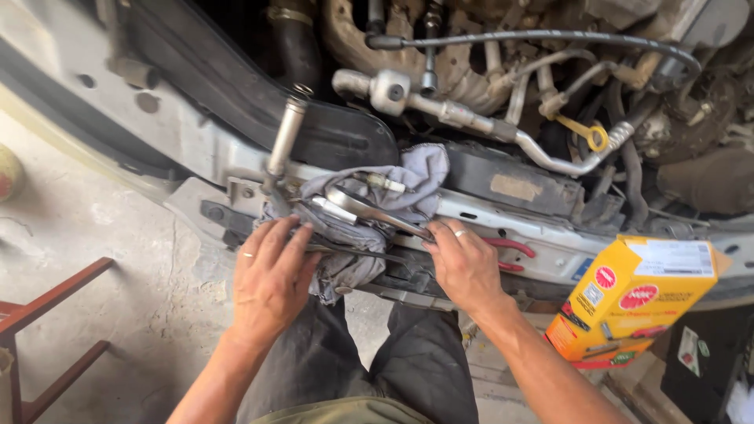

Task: Replacing spark plugs in a car engine using a ratchet and socket set.

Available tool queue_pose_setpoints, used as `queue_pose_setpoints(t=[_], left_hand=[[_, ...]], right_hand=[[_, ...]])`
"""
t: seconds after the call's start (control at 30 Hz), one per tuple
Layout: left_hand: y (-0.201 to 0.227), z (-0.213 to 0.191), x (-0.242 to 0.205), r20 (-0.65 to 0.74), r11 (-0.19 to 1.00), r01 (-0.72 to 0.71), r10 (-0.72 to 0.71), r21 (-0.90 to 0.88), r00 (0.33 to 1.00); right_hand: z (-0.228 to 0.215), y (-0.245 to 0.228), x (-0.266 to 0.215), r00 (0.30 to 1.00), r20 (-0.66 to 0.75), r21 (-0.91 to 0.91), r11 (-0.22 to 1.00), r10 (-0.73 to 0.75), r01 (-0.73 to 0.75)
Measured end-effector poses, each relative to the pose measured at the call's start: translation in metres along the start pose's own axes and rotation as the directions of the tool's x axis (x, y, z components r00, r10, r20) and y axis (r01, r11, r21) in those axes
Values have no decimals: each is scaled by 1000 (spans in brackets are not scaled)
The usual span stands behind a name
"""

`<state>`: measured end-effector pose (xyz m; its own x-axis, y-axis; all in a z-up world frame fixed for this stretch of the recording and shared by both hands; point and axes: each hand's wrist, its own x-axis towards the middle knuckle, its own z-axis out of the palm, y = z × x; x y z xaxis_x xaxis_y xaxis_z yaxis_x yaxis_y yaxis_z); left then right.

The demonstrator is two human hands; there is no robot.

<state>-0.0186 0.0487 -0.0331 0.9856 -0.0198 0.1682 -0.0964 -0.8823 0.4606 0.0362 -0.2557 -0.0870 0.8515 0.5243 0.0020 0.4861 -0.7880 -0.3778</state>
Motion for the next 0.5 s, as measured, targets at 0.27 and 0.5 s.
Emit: queue_pose_setpoints(t=[0.27, 0.5], left_hand=[[18, 23, 17, 7, 985, -172, 172, 24, 985], [31, 51, 83, 63, 968, -221, 215, 118, 975]], right_hand=[[-44, 0, 16, 950, -313, 73, 997, 6, 18], [-62, -2, 12, 776, -244, 619, 709, 582, -338]])
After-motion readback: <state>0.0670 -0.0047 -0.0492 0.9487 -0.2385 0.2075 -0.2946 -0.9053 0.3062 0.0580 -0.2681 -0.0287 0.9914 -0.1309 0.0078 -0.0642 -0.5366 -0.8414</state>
